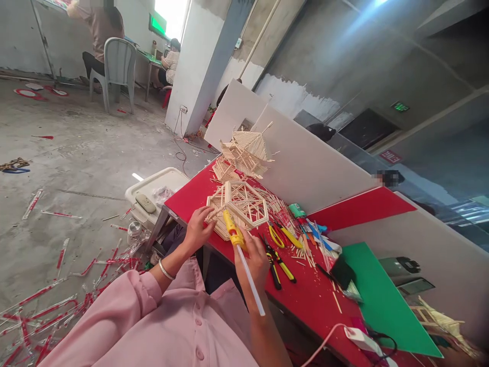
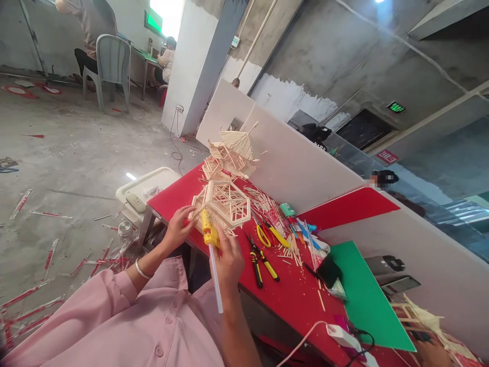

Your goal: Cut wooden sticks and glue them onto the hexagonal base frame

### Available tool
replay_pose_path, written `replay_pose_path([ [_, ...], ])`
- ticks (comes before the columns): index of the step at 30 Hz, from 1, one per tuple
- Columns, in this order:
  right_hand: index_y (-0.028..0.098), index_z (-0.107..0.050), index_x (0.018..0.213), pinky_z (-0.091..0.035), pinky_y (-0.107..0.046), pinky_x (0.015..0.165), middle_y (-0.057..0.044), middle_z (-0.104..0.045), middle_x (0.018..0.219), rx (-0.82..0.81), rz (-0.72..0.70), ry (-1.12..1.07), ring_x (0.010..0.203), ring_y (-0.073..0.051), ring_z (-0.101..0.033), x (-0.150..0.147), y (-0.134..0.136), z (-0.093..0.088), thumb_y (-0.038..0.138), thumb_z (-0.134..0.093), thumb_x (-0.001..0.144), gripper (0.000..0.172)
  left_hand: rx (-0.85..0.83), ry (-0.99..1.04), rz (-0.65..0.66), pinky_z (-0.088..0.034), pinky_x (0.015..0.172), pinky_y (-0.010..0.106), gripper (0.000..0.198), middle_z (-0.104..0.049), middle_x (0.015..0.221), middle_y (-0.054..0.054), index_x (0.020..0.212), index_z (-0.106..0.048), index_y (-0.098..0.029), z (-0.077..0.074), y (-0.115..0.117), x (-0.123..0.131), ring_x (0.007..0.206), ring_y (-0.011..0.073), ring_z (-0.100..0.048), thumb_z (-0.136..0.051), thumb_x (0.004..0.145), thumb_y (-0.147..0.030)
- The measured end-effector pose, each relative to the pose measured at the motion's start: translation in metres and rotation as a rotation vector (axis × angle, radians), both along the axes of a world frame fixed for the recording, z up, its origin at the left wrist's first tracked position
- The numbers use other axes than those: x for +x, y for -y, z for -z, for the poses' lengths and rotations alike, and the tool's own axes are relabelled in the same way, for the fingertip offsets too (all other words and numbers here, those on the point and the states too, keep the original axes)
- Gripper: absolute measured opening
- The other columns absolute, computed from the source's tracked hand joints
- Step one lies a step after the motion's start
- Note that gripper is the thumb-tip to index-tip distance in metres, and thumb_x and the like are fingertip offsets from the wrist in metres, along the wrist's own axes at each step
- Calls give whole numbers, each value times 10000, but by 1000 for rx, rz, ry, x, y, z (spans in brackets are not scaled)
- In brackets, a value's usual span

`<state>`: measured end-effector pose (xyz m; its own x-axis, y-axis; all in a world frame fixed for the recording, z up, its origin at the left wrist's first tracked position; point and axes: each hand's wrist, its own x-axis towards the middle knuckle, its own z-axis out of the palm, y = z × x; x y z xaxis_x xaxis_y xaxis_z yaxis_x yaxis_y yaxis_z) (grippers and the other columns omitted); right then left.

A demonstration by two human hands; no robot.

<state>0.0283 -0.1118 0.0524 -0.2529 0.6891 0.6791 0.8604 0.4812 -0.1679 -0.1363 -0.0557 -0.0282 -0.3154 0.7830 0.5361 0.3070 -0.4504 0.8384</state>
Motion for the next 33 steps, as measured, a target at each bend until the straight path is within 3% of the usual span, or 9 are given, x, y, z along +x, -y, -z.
replay_pose_path([
  [4,221,-629,1259,-532,-350,844,-115,-702,1048,54,46,-36,953,-233,-661,5,0,-3,324,-529,938,352,-20,0,31,-513,959,427,314,-686,1147,99,1178,-640,-224,4,-2,4,1092,243,-628,-600,870,-271],
  [12,194,-659,1200,-550,-381,833,-138,-719,1080,21,6,-84,915,-238,-680,6,-7,1,388,-545,933,349,-7,-3,57,-541,918,429,350,-718,1110,103,1193,-649,-210,9,2,7,1035,249,-667,-618,853,-289],
  [16,186,-692,1121,-541,-400,876,-132,-732,1017,-30,17,-193,945,-253,-680,15,-8,2,477,-592,889,385,-1,-26,87,-543,921,426,353,-721,1124,92,1199,-651,-231,9,11,16,1042,244,-667,-621,853,-291],
  [20,166,-704,1053,-554,-391,812,-111,-735,876,-92,76,-262,837,-250,-685,32,-1,8,504,-589,881,396,17,-68,169,-543,927,420,385,-709,1161,98,1235,-633,-235,8,22,30,1055,243,-664,-625,853,-281],
  [33,217,-636,1231,-515,-336,827,-101,-704,1010,44,122,-25,903,-222,-652,48,29,10,307,-556,925,329,14,-48,298,-519,981,441,453,-665,1260,96,1293,-593,-251,5,35,50,1150,255,-626,-629,841,-244],
])
